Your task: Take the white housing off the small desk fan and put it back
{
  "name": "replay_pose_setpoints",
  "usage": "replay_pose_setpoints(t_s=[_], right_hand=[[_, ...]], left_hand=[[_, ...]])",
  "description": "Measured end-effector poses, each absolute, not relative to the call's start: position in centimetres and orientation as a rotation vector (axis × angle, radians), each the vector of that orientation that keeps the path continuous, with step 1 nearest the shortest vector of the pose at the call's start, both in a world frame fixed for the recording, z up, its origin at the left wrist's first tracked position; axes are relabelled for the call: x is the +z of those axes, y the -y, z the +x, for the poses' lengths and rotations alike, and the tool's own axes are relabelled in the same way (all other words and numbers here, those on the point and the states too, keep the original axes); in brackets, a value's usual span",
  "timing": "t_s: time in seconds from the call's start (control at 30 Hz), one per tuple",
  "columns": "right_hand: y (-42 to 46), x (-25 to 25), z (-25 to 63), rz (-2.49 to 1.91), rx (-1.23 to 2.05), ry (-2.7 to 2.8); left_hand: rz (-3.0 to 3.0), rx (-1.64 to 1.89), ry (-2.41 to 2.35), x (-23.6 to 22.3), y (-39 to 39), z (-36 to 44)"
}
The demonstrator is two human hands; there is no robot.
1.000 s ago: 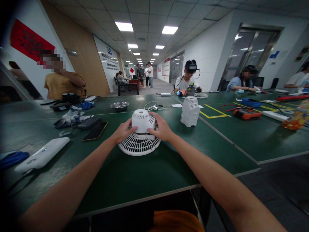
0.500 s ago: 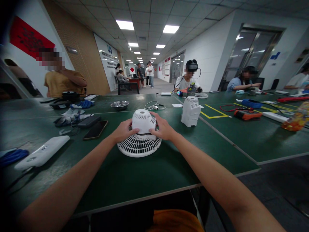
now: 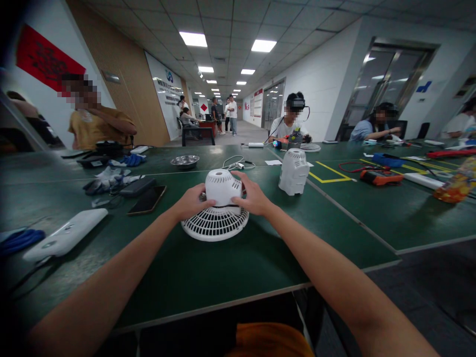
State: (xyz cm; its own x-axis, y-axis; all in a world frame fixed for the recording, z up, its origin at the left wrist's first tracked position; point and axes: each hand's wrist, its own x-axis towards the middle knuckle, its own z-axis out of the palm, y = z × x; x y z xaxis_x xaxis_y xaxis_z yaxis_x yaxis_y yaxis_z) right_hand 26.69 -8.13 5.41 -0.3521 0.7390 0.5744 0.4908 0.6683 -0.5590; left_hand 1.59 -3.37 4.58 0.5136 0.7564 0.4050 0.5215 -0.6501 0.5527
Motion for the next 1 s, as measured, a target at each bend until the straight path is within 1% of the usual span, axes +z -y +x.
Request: replay_pose_setpoints(t_s=[0.1,0.3,0.57,1.0], right_hand=[[8.15,5.31,26.7,-0.966,0.413,1.992],[8.29,5.19,26.52,-0.913,0.369,2.059],[8.39,5.2,25.92,-1.002,0.358,2.043],[8.2,5.5,26.23,-1.03,0.345,2.066]], left_hand=[[2.387,0.881,-1.075,4.61,3.47,1.62],[2.287,0.976,-0.986,4.45,3.67,1.45],[2.387,0.952,-0.914,4.21,3.19,1.09],[2.446,0.867,-0.973,4.36,3.19,1.18]])
